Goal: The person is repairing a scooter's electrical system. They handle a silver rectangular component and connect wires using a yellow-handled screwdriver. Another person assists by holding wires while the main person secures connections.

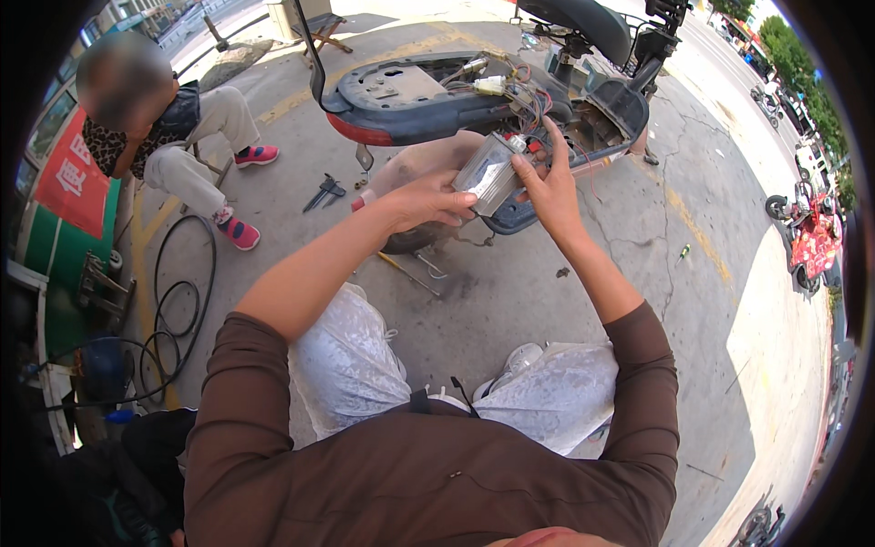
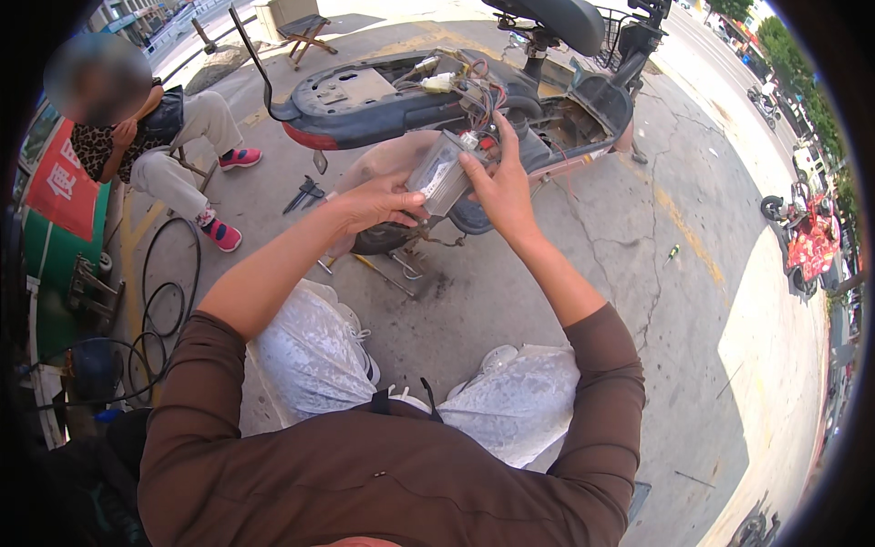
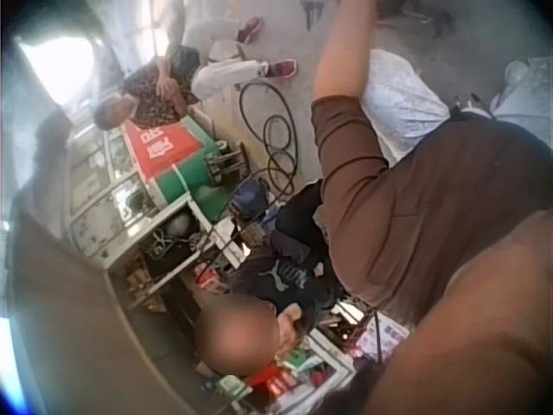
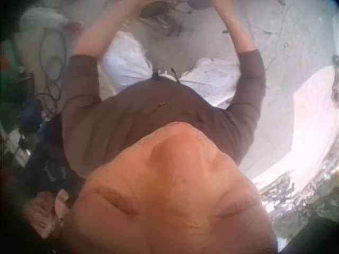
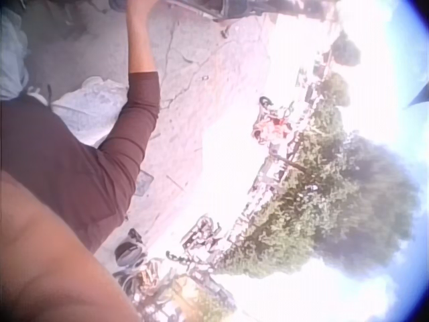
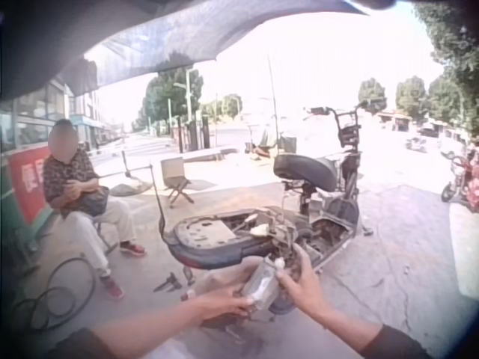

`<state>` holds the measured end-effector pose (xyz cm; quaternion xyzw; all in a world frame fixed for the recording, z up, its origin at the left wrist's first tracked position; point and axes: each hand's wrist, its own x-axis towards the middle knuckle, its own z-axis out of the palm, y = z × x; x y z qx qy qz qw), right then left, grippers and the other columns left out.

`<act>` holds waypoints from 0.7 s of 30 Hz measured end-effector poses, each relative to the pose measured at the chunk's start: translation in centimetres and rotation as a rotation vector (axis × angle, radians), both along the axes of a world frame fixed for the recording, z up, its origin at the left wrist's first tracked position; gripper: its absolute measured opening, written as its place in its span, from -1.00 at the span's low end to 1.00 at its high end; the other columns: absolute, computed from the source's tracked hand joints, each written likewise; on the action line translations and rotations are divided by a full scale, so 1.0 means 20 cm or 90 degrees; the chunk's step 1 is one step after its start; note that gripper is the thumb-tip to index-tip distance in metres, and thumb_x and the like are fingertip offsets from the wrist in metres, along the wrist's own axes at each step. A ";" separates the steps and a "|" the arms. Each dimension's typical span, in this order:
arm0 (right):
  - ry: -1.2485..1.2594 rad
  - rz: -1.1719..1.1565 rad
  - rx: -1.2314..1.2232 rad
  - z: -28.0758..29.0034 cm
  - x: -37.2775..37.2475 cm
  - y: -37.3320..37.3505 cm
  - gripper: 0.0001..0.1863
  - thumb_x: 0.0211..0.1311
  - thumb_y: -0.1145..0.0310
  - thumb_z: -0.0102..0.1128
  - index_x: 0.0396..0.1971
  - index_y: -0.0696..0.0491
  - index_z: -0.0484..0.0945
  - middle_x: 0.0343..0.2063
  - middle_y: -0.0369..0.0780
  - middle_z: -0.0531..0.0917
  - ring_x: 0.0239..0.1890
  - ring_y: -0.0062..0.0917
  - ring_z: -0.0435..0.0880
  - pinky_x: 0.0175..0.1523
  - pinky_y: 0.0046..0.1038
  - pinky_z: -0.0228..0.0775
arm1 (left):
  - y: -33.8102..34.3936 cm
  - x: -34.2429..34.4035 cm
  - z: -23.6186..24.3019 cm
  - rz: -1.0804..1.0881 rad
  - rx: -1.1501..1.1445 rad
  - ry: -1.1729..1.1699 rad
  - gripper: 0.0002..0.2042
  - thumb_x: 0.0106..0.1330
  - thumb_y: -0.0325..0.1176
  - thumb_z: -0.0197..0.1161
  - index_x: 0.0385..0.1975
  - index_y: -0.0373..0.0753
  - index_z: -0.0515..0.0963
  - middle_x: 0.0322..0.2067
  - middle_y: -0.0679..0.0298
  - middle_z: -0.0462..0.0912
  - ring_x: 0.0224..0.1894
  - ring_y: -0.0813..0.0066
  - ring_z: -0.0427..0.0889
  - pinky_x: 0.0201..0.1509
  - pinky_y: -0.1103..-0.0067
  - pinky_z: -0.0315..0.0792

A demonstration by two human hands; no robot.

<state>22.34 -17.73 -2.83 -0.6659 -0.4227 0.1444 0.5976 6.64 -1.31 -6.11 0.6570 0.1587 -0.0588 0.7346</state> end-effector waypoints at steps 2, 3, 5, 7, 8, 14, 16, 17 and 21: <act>0.005 0.009 -0.002 0.01 -0.01 -0.01 -0.28 0.25 0.30 0.16 0.34 -0.02 0.02 0.01 -0.06 0.46 -0.45 -0.61 0.55 -0.51 -0.54 0.54 | 0.00 0.01 0.00 -0.008 -0.001 -0.006 -0.22 0.18 -0.04 0.34 0.32 -0.18 0.09 0.07 0.13 0.41 0.05 0.34 0.49 0.08 0.42 0.43; 0.018 0.019 0.013 0.00 -0.01 -0.01 -0.31 0.28 0.31 0.12 0.34 -0.02 0.02 -0.03 -0.07 0.46 -0.44 -0.61 0.56 -0.50 -0.54 0.55 | -0.01 0.01 0.01 -0.002 0.011 -0.014 -0.22 0.17 -0.05 0.34 0.31 -0.18 0.09 0.06 0.14 0.42 0.05 0.35 0.48 0.08 0.41 0.42; 0.043 0.040 0.044 -0.01 0.00 -0.02 -0.37 0.33 0.34 0.03 0.34 -0.02 0.02 -0.10 -0.09 0.47 -0.43 -0.60 0.56 -0.48 -0.53 0.56 | -0.03 0.01 0.03 0.011 0.035 -0.028 -0.23 0.15 -0.08 0.36 0.29 -0.19 0.11 0.04 0.15 0.43 0.06 0.37 0.47 0.07 0.39 0.40; 0.056 0.049 0.061 -0.02 0.00 -0.01 -0.41 0.36 0.38 -0.04 0.34 -0.02 0.02 -0.16 -0.11 0.46 -0.41 -0.59 0.58 -0.45 -0.53 0.57 | -0.04 0.01 0.03 0.030 0.036 -0.027 -0.19 0.12 -0.10 0.39 0.30 -0.20 0.08 0.03 0.13 0.44 0.04 0.36 0.48 0.04 0.40 0.42; 0.062 0.053 0.069 -0.02 0.00 -0.01 -0.43 0.38 0.40 -0.08 0.34 -0.02 0.02 -0.19 -0.12 0.46 -0.40 -0.58 0.58 -0.44 -0.52 0.58 | -0.04 0.01 0.02 0.039 0.037 -0.027 -0.17 0.10 -0.10 0.41 0.30 -0.20 0.06 0.02 0.13 0.44 0.04 0.36 0.49 0.03 0.40 0.43; 0.054 0.050 0.060 -0.03 -0.01 -0.03 -0.45 0.37 0.48 -0.16 0.34 -0.01 0.02 -0.18 -0.12 0.43 -0.36 -0.54 0.62 -0.37 -0.52 0.60 | -0.03 0.03 0.00 0.067 0.048 -0.030 -0.12 0.07 -0.10 0.44 0.29 -0.29 0.04 0.00 0.09 0.47 -0.02 0.34 0.55 -0.04 0.46 0.47; 0.049 0.054 0.059 -0.02 -0.01 -0.03 -0.44 0.35 0.51 -0.18 0.34 -0.01 0.03 -0.18 -0.12 0.43 -0.36 -0.54 0.62 -0.36 -0.53 0.59 | -0.02 0.03 -0.02 0.072 0.034 -0.036 -0.16 0.09 -0.06 0.40 0.27 -0.30 0.08 -0.02 0.07 0.50 -0.04 0.31 0.59 -0.02 0.47 0.47; 0.046 0.053 0.058 -0.03 0.00 -0.03 -0.44 0.34 0.53 -0.19 0.34 -0.01 0.03 -0.17 -0.12 0.43 -0.36 -0.54 0.63 -0.35 -0.54 0.59 | -0.03 0.03 -0.02 0.072 0.027 -0.038 -0.18 0.11 -0.04 0.39 0.26 -0.31 0.10 -0.04 0.07 0.52 -0.05 0.30 0.60 -0.01 0.48 0.46; 0.025 0.048 0.073 -0.01 -0.01 -0.05 -0.43 0.32 0.56 -0.19 0.33 0.01 0.06 -0.18 -0.14 0.43 -0.39 -0.57 0.61 -0.39 -0.57 0.54 | -0.03 0.02 0.00 0.005 -0.075 -0.066 -0.34 0.20 0.05 0.24 0.16 -0.30 0.27 -0.10 0.01 0.57 -0.07 0.21 0.64 0.04 0.45 0.46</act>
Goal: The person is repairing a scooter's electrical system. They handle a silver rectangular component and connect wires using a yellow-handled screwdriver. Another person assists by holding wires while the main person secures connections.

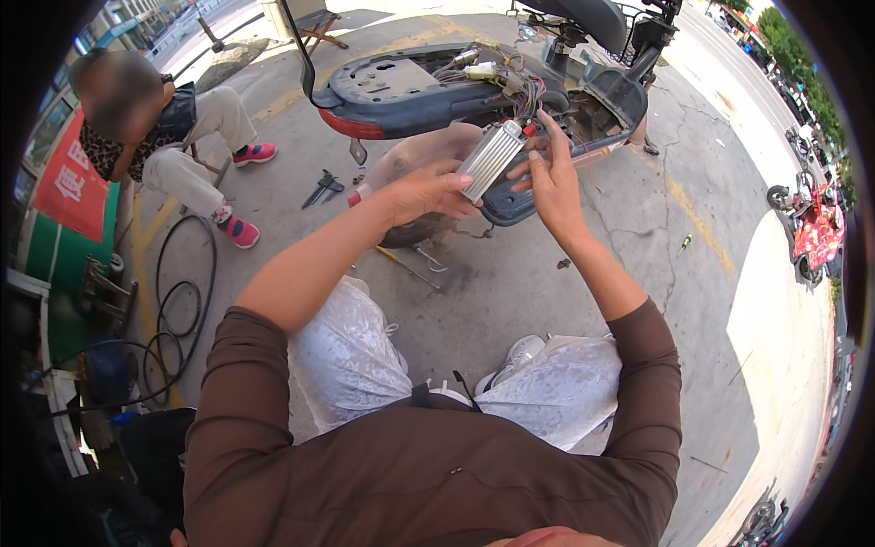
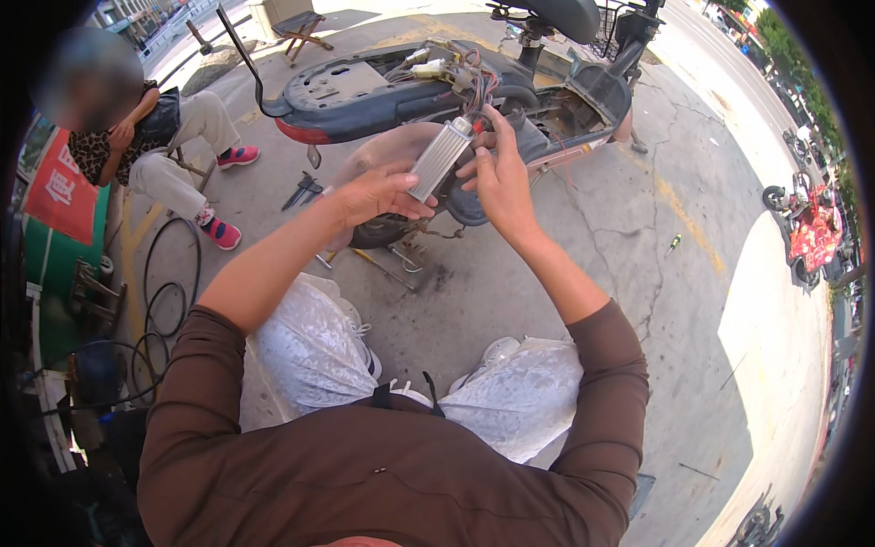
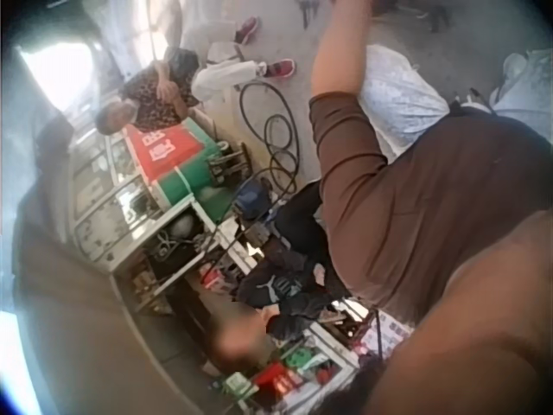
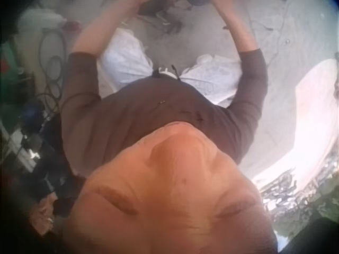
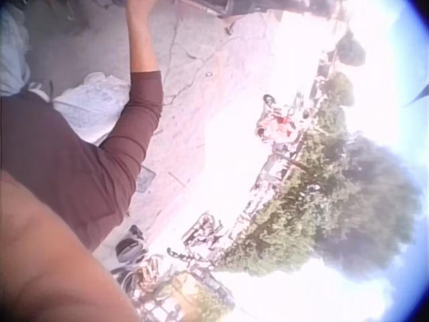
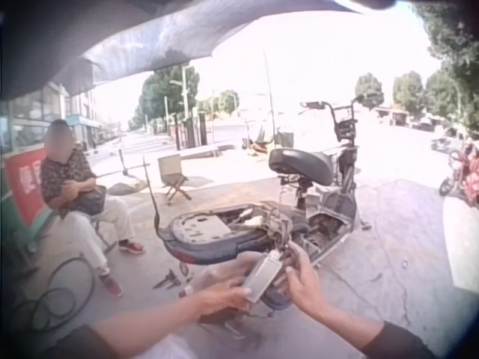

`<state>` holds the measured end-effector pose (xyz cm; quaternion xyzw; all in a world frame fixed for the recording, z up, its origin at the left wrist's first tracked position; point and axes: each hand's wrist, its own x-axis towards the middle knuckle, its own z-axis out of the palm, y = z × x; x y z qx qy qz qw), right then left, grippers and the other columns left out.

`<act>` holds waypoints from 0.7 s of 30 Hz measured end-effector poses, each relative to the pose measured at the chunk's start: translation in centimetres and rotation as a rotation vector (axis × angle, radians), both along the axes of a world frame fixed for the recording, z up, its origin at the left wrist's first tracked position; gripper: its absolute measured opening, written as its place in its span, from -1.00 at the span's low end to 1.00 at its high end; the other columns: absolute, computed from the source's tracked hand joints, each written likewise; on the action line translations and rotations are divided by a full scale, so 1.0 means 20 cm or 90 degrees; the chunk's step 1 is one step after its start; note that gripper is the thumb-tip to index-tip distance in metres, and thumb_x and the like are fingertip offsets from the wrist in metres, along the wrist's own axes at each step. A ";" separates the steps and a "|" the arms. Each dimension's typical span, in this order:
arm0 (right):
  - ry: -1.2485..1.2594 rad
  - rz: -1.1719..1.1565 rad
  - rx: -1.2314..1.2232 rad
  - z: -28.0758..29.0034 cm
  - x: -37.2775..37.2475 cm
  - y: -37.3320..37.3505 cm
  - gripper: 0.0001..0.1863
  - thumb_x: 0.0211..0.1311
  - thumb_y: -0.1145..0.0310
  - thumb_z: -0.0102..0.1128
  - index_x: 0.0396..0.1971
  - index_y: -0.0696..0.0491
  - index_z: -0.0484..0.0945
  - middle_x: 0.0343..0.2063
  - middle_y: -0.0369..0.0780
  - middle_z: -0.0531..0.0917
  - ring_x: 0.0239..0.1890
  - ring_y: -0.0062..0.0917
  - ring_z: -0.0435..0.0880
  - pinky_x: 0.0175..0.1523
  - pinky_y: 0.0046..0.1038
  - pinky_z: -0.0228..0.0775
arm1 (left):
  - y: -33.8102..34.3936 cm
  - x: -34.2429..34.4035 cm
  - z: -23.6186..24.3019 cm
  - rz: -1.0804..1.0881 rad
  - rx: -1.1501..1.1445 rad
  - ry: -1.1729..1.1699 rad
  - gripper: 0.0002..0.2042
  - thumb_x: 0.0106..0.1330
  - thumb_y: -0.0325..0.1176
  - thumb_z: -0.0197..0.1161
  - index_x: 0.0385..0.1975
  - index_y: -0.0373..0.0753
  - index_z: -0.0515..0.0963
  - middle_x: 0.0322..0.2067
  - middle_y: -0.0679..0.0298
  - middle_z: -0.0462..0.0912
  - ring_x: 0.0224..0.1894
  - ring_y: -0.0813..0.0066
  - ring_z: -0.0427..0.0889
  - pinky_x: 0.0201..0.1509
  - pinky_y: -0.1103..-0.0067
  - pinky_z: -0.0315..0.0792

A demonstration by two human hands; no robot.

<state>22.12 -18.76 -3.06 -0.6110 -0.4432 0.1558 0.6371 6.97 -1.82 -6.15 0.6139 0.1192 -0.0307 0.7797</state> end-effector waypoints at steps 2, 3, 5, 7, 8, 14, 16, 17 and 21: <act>-0.021 -0.005 0.010 0.01 -0.01 -0.01 -0.43 0.30 0.58 -0.18 0.32 0.02 0.08 -0.18 -0.14 0.43 -0.40 -0.59 0.59 -0.41 -0.59 0.51 | -0.01 0.00 -0.01 -0.024 -0.045 -0.025 -0.39 0.24 0.08 0.16 0.10 -0.29 0.33 -0.13 -0.03 0.59 -0.10 0.17 0.65 0.06 0.41 0.47; -0.024 -0.005 0.022 0.02 -0.02 -0.01 -0.43 0.29 0.59 -0.17 0.32 0.03 0.09 -0.17 -0.15 0.44 -0.41 -0.60 0.58 -0.41 -0.59 0.50 | -0.01 -0.01 -0.01 -0.028 -0.074 -0.032 -0.39 0.25 0.10 0.12 0.11 -0.29 0.34 -0.14 -0.04 0.60 -0.11 0.15 0.66 0.06 0.38 0.47; -0.032 -0.007 0.047 0.04 -0.04 -0.02 -0.43 0.27 0.60 -0.15 0.31 0.04 0.11 -0.17 -0.16 0.44 -0.42 -0.61 0.57 -0.40 -0.60 0.48 | -0.02 -0.01 -0.01 -0.040 -0.132 -0.048 -0.38 0.27 0.14 0.06 0.11 -0.28 0.35 -0.16 -0.08 0.60 -0.13 0.12 0.67 0.04 0.34 0.49; -0.046 -0.006 0.036 0.05 -0.05 -0.04 -0.42 0.26 0.62 -0.14 0.30 0.05 0.13 -0.16 -0.16 0.44 -0.41 -0.62 0.56 -0.38 -0.59 0.48 | -0.02 -0.01 -0.02 -0.082 -0.221 -0.073 -0.33 0.26 0.19 0.01 0.14 -0.28 0.33 -0.18 -0.10 0.61 -0.15 0.10 0.67 0.01 0.30 0.51; -0.054 -0.006 0.033 0.06 -0.05 -0.04 -0.42 0.25 0.63 -0.13 0.30 0.05 0.14 -0.15 -0.16 0.44 -0.41 -0.63 0.56 -0.38 -0.59 0.48 | -0.01 -0.01 -0.02 -0.103 -0.263 -0.086 -0.31 0.26 0.22 -0.01 0.16 -0.29 0.33 -0.18 -0.11 0.61 -0.16 0.09 0.67 0.00 0.28 0.51; -0.118 -0.011 0.036 0.03 -0.04 -0.06 -0.45 0.28 0.60 -0.13 0.29 0.06 0.16 -0.05 -0.17 0.44 -0.40 -0.67 0.54 -0.35 -0.61 0.48 | 0.02 -0.01 -0.04 -0.190 -0.480 -0.134 -0.26 0.24 0.25 -0.04 0.23 -0.24 0.28 -0.12 -0.07 0.59 -0.21 0.11 0.67 -0.08 0.23 0.53; -0.139 -0.019 0.039 0.01 -0.02 -0.07 -0.46 0.28 0.60 -0.13 0.28 0.06 0.18 -0.06 -0.17 0.44 -0.40 -0.67 0.54 -0.35 -0.61 0.47 | -0.01 -0.01 -0.02 -0.150 -0.520 -0.137 -0.28 0.24 0.25 -0.06 0.24 -0.20 0.28 -0.05 -0.03 0.55 -0.23 0.16 0.65 -0.12 0.25 0.53; -0.149 -0.022 0.040 0.00 -0.01 -0.07 -0.47 0.28 0.60 -0.13 0.27 0.07 0.18 -0.06 -0.18 0.44 -0.40 -0.67 0.54 -0.35 -0.61 0.47 | -0.03 -0.01 0.00 -0.129 -0.542 -0.139 -0.29 0.24 0.25 -0.07 0.24 -0.17 0.28 -0.01 -0.01 0.53 -0.23 0.19 0.65 -0.14 0.25 0.53; -0.153 -0.019 0.037 -0.01 -0.01 -0.07 -0.47 0.27 0.61 -0.13 0.26 0.08 0.21 -0.09 -0.19 0.45 -0.41 -0.67 0.53 -0.36 -0.62 0.44 | -0.02 -0.02 0.00 -0.134 -0.551 -0.138 -0.31 0.27 0.26 -0.15 0.25 -0.10 0.28 0.05 0.02 0.48 -0.26 0.26 0.62 -0.18 0.28 0.51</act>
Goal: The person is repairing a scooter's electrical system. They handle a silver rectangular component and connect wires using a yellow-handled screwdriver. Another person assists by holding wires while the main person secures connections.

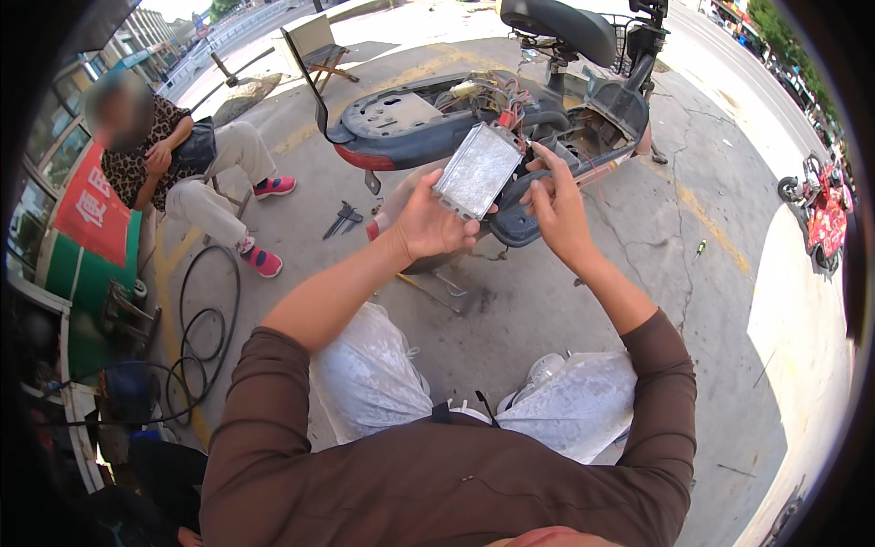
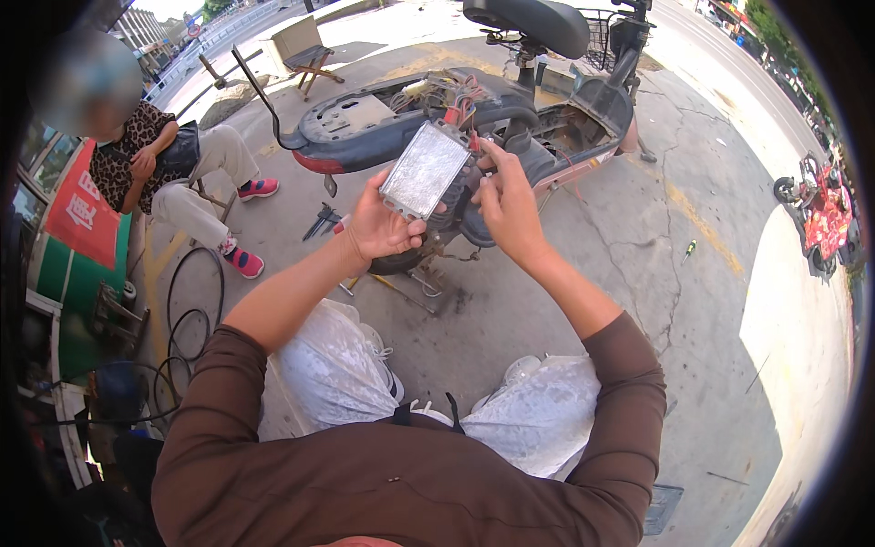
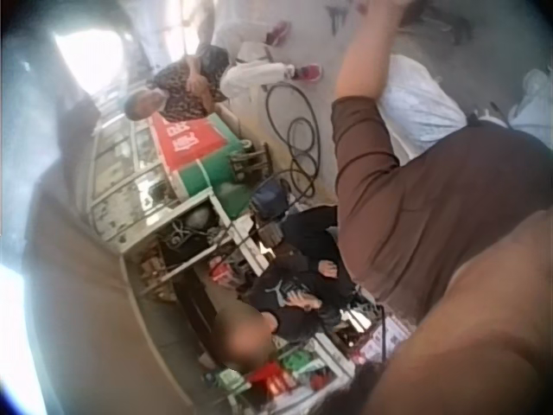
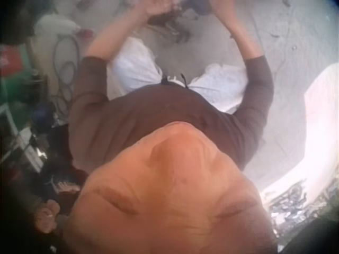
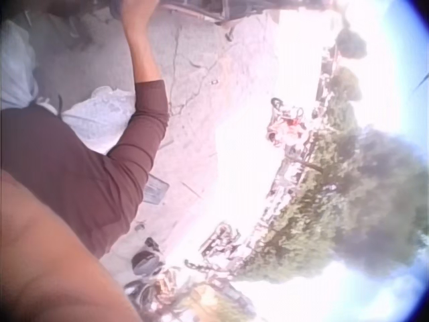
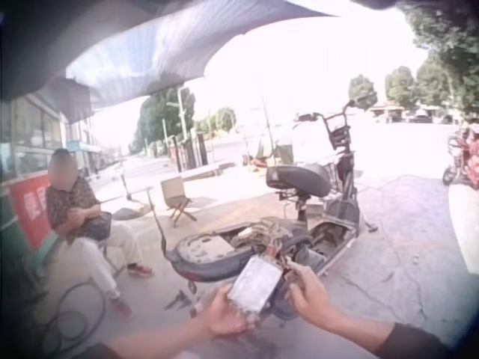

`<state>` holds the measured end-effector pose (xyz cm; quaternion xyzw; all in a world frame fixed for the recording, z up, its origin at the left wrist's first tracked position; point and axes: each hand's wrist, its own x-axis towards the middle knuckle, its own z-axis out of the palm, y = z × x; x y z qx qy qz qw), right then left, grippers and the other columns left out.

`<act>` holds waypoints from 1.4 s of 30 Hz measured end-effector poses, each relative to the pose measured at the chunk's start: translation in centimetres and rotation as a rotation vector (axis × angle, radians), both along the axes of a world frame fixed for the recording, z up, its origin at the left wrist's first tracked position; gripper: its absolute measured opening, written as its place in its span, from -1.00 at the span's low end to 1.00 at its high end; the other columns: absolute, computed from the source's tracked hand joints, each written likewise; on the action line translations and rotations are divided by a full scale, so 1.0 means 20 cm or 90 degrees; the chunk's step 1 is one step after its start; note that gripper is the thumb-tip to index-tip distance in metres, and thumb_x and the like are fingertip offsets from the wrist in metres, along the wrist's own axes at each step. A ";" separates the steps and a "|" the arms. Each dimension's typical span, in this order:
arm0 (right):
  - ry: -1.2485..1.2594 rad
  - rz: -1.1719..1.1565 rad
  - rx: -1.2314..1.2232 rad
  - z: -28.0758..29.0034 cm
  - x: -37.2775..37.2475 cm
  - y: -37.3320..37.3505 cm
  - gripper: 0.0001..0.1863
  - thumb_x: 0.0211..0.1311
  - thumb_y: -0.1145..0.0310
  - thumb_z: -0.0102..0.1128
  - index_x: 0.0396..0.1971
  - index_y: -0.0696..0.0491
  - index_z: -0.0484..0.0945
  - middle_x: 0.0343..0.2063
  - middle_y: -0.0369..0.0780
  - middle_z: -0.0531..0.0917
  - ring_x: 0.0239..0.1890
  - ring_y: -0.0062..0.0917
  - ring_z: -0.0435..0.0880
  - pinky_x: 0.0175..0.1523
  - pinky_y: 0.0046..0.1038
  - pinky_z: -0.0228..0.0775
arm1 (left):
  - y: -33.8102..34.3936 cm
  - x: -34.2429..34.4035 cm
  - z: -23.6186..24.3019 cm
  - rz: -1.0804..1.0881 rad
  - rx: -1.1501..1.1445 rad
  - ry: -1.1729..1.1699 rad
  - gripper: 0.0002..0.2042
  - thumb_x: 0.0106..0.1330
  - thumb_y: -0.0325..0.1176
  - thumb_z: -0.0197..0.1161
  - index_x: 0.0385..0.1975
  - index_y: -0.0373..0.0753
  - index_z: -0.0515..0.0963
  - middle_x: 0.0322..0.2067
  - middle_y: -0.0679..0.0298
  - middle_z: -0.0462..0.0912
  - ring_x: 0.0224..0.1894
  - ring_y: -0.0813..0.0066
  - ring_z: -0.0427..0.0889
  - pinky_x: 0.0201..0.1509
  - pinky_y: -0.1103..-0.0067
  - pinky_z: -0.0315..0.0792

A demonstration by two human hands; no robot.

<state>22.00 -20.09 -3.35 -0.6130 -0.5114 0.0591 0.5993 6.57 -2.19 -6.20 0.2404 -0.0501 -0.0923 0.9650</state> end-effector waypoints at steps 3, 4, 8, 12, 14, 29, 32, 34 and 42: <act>-0.008 0.002 -0.013 -0.01 0.00 0.00 -0.49 0.26 0.62 -0.12 0.24 0.09 0.23 -0.11 -0.20 0.44 -0.41 -0.66 0.53 -0.37 -0.62 0.43 | 0.00 0.00 0.01 0.002 -0.014 -0.005 -0.31 0.29 0.25 -0.21 0.28 -0.12 0.23 0.06 -0.04 0.46 -0.40 0.28 0.57 -0.17 0.28 0.53; -0.013 0.004 -0.014 -0.01 0.01 0.00 -0.49 0.26 0.63 -0.12 0.24 0.09 0.23 -0.11 -0.20 0.44 -0.42 -0.66 0.53 -0.37 -0.62 0.43 | -0.01 0.00 0.00 0.007 -0.024 -0.005 -0.29 0.31 0.24 -0.24 0.30 -0.15 0.19 0.08 -0.08 0.43 -0.52 0.30 0.52 -0.15 0.27 0.55; -0.015 0.014 -0.016 -0.02 0.00 0.00 -0.50 0.25 0.63 -0.12 0.22 0.10 0.24 -0.12 -0.20 0.44 -0.42 -0.65 0.53 -0.38 -0.62 0.43 | -0.01 -0.01 0.00 0.026 -0.022 0.000 -0.28 0.33 0.23 -0.27 0.33 -0.20 0.14 0.11 -0.13 0.39 -0.72 0.39 0.37 -0.12 0.28 0.57; -0.002 0.021 -0.033 -0.02 -0.01 0.01 -0.49 0.24 0.64 -0.10 0.22 0.09 0.24 -0.12 -0.20 0.44 -0.42 -0.65 0.54 -0.38 -0.63 0.44 | 0.00 -0.01 -0.01 0.024 -0.013 -0.024 -0.29 0.34 0.21 -0.27 0.34 -0.19 0.12 0.12 -0.12 0.38 -0.69 0.40 0.40 -0.09 0.28 0.56; -0.014 0.017 -0.043 -0.06 0.01 0.02 -0.48 0.23 0.63 -0.09 0.22 0.09 0.24 -0.10 -0.20 0.44 -0.42 -0.64 0.54 -0.38 -0.64 0.44 | 0.00 0.00 -0.02 0.024 -0.009 -0.031 -0.29 0.34 0.21 -0.27 0.34 -0.18 0.11 0.13 -0.12 0.37 -0.69 0.40 0.41 -0.07 0.27 0.55; -0.513 -0.029 -0.733 -0.70 0.45 -0.06 -0.63 0.06 0.18 0.29 -0.16 0.06 0.55 -0.36 -0.16 0.67 -0.21 -0.25 0.64 -0.03 -0.14 0.37 | 0.01 0.00 0.01 0.028 0.084 0.006 -0.28 0.22 0.27 -0.09 0.18 -0.21 0.34 -0.02 0.09 0.53 -0.26 0.28 0.60 -0.07 0.24 0.44; -0.624 -0.114 -0.688 -0.80 0.59 -0.15 -0.64 0.07 0.28 0.26 -0.08 -0.03 0.54 -0.23 -0.22 0.67 -0.05 -0.34 0.59 0.09 -0.03 0.27 | 0.02 -0.01 0.01 0.025 0.109 -0.009 -0.27 0.20 0.26 -0.02 0.16 -0.27 0.35 -0.09 0.03 0.56 -0.24 0.23 0.60 -0.02 0.26 0.46; -0.680 -0.203 -0.592 -0.83 0.59 -0.19 -0.62 0.01 0.37 0.26 -0.09 -0.08 0.52 -0.20 -0.23 0.64 0.01 -0.36 0.54 0.13 0.02 0.23 | 0.05 -0.01 -0.02 0.009 0.139 -0.010 -0.26 0.19 0.27 0.01 0.15 -0.28 0.35 -0.16 -0.02 0.58 -0.28 0.20 0.61 0.00 0.29 0.46; -0.516 -0.142 -0.871 -0.74 0.66 -0.11 -0.42 0.01 0.36 0.24 0.13 -0.09 0.37 0.06 -0.17 0.45 0.12 -0.31 0.46 0.21 0.05 0.18 | 0.02 -0.01 0.04 0.032 0.256 0.013 -0.29 0.23 0.25 -0.01 0.12 -0.29 0.35 -0.23 -0.07 0.61 -0.36 0.24 0.65 -0.02 0.37 0.48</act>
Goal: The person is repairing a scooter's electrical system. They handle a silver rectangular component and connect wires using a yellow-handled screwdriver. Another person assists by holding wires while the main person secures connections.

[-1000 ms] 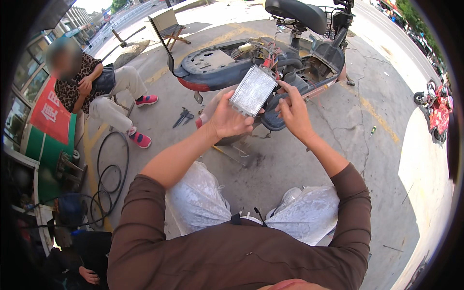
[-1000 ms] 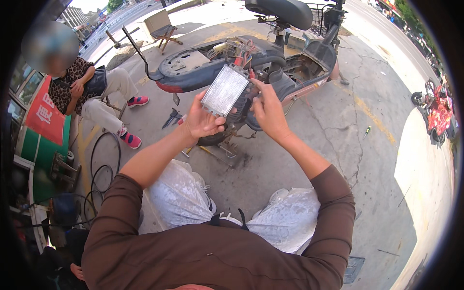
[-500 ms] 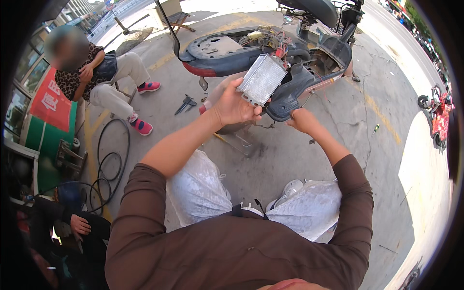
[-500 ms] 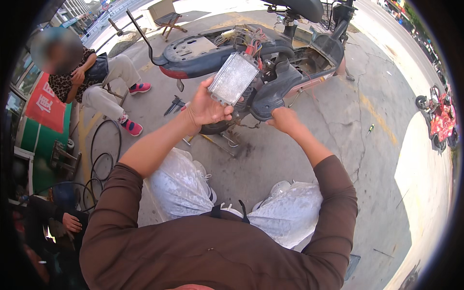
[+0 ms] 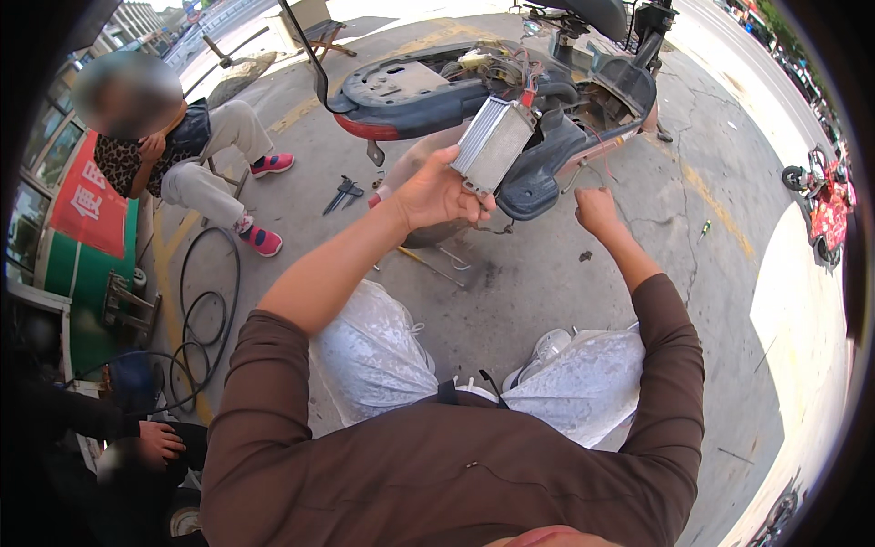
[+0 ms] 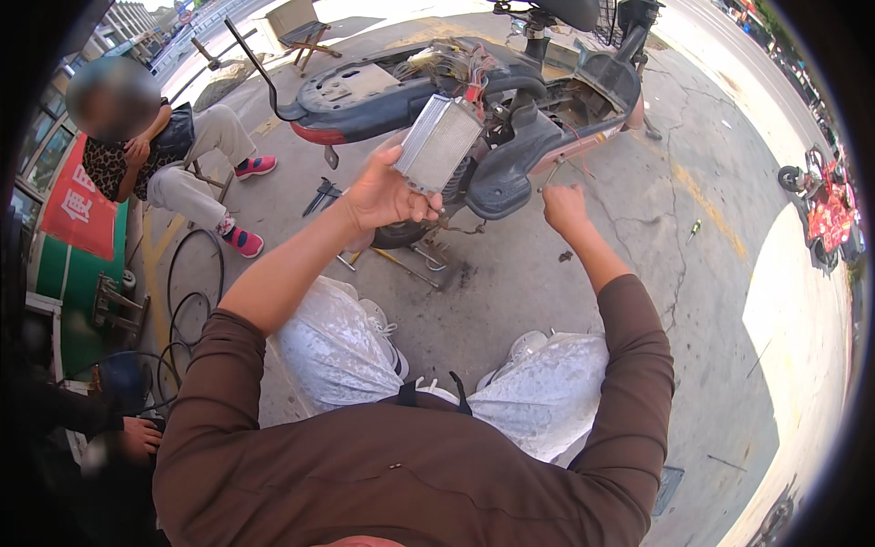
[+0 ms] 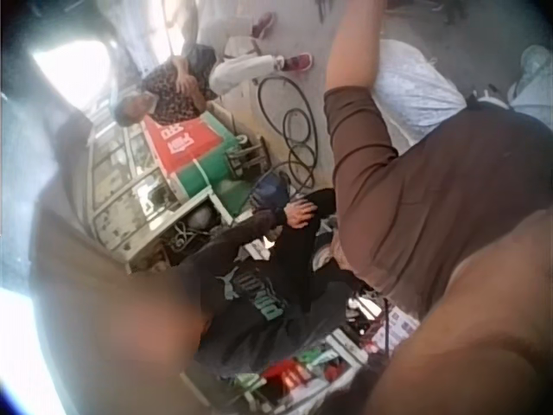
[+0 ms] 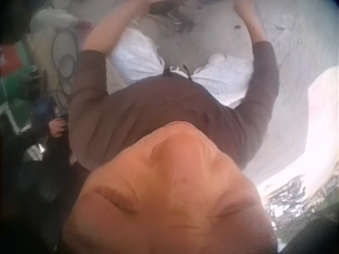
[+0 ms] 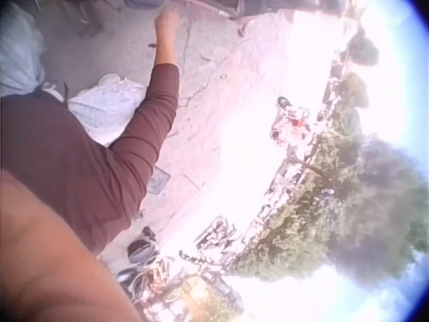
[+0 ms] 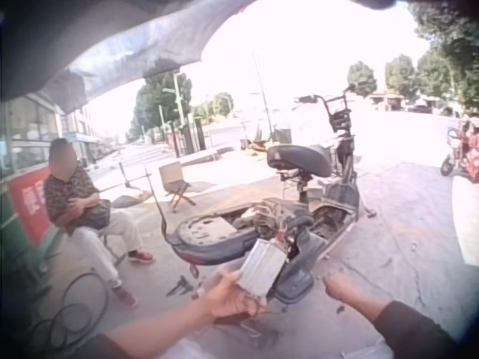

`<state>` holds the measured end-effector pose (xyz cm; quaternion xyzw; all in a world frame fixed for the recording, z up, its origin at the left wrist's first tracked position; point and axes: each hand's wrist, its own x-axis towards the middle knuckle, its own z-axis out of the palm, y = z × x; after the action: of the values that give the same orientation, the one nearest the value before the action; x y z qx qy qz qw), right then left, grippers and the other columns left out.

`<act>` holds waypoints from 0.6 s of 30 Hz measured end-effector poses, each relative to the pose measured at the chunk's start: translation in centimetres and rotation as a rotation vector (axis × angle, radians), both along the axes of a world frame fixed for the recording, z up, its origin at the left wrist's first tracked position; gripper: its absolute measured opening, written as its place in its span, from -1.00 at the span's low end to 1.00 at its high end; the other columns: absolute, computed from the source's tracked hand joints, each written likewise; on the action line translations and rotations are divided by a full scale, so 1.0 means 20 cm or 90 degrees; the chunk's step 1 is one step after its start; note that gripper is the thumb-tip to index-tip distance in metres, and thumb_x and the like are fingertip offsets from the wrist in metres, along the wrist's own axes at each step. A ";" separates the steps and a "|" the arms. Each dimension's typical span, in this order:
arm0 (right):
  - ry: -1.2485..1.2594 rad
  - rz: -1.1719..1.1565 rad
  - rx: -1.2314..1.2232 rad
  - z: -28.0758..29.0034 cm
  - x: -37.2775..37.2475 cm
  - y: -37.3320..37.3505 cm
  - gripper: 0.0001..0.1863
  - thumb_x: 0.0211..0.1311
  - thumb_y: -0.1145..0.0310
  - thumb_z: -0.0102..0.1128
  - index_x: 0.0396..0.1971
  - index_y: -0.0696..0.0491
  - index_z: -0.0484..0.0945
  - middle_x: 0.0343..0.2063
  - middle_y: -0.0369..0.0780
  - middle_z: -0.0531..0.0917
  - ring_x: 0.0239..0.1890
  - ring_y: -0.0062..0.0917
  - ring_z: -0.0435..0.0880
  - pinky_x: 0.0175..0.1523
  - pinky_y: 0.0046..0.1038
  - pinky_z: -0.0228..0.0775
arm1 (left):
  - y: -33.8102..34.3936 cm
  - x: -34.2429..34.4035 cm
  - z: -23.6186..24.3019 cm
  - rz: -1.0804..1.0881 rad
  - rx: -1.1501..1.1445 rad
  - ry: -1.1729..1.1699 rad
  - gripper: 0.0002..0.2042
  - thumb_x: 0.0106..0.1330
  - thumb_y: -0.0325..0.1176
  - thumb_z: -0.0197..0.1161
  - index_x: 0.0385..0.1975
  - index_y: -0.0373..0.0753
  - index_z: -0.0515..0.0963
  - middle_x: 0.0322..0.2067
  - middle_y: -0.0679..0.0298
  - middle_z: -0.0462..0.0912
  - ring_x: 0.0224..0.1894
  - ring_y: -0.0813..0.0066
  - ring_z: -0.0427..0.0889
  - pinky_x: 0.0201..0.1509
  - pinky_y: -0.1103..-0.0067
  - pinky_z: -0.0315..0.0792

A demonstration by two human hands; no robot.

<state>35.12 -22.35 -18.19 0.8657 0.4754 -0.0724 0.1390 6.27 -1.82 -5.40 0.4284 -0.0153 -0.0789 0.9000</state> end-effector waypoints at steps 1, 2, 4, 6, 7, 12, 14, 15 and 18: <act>0.032 -0.026 -0.027 -0.01 0.03 0.00 -0.41 0.00 0.32 0.28 0.13 -0.08 0.37 0.09 -0.15 0.43 0.14 -0.30 0.45 0.22 0.04 0.18 | 0.00 0.01 0.00 -0.013 0.009 -0.007 -0.32 0.25 0.23 -0.02 0.12 -0.29 0.35 -0.22 -0.06 0.61 -0.34 0.26 0.66 -0.02 0.38 0.48; 0.065 -0.046 -0.054 -0.02 0.04 0.02 -0.39 -0.01 0.28 0.31 0.12 -0.07 0.37 0.11 -0.14 0.40 0.16 -0.29 0.43 0.22 0.04 0.18 | 0.00 0.00 -0.01 -0.021 0.018 -0.013 -0.34 0.27 0.21 -0.03 0.11 -0.28 0.35 -0.21 -0.05 0.61 -0.31 0.27 0.66 -0.03 0.39 0.49; 0.059 0.025 0.024 0.03 -0.07 -0.02 -0.42 -0.02 0.22 0.34 0.07 -0.05 0.42 0.09 -0.13 0.43 0.16 -0.31 0.44 0.22 0.03 0.19 | 0.01 -0.01 -0.03 0.018 0.058 0.015 -0.34 0.26 0.21 0.00 0.15 -0.24 0.32 -0.20 -0.05 0.60 -0.30 0.27 0.66 -0.02 0.38 0.50; 0.077 0.052 0.029 0.07 -0.13 -0.05 -0.42 -0.01 0.18 0.35 0.07 -0.04 0.44 0.11 -0.16 0.43 0.17 -0.31 0.42 0.21 0.00 0.20 | 0.00 0.00 -0.05 0.036 0.102 0.034 -0.35 0.27 0.19 0.01 0.17 -0.23 0.31 -0.19 -0.03 0.59 -0.28 0.28 0.66 0.01 0.37 0.49; 0.101 0.052 -0.005 0.07 -0.13 -0.04 -0.41 0.01 0.17 0.34 0.09 -0.03 0.43 0.14 -0.18 0.41 0.19 -0.32 0.40 0.20 -0.01 0.21 | 0.00 -0.01 -0.06 0.042 0.125 0.041 -0.36 0.29 0.18 0.00 0.16 -0.23 0.31 -0.18 -0.02 0.59 -0.27 0.29 0.66 0.02 0.37 0.48; 0.164 0.090 -0.011 0.11 -0.19 -0.01 -0.40 0.04 0.17 0.33 0.12 -0.02 0.42 0.13 -0.22 0.42 0.17 -0.27 0.42 0.17 -0.10 0.26 | -0.02 -0.03 -0.03 0.094 0.220 0.052 -0.42 0.31 0.12 0.04 0.08 -0.28 0.34 -0.21 0.05 0.59 -0.27 0.32 0.65 -0.02 0.39 0.50; 0.216 0.149 0.106 0.06 -0.12 -0.04 -0.38 -0.01 0.23 0.37 0.09 0.11 0.43 0.02 -0.08 0.50 0.07 -0.20 0.50 0.10 -0.27 0.38 | -0.05 0.01 -0.01 0.095 0.247 0.053 -0.44 0.29 0.09 0.10 0.06 -0.28 0.32 -0.23 0.09 0.58 -0.27 0.35 0.65 -0.08 0.43 0.52; 0.282 0.160 0.149 0.09 -0.15 0.00 -0.37 0.00 0.26 0.37 0.09 0.17 0.41 0.00 -0.05 0.51 0.02 -0.23 0.54 0.06 -0.30 0.42 | -0.05 0.01 -0.02 0.100 0.257 0.063 -0.43 0.28 0.08 0.14 0.05 -0.28 0.30 -0.23 0.11 0.57 -0.27 0.37 0.65 -0.12 0.45 0.54; 0.555 0.068 0.256 0.18 -0.21 0.05 -0.32 0.03 0.24 0.37 0.13 0.24 0.36 0.00 -0.02 0.56 -0.04 -0.32 0.58 -0.02 -0.31 0.45 | -0.05 0.01 -0.05 0.138 0.286 0.083 -0.34 0.20 0.06 0.27 0.12 -0.29 0.23 -0.20 0.17 0.52 -0.28 0.43 0.63 -0.17 0.51 0.54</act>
<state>30.98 -21.27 -14.56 0.7391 0.5374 -0.3276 -0.2400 6.38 -2.78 -6.31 0.6105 0.1066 -0.0106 0.7848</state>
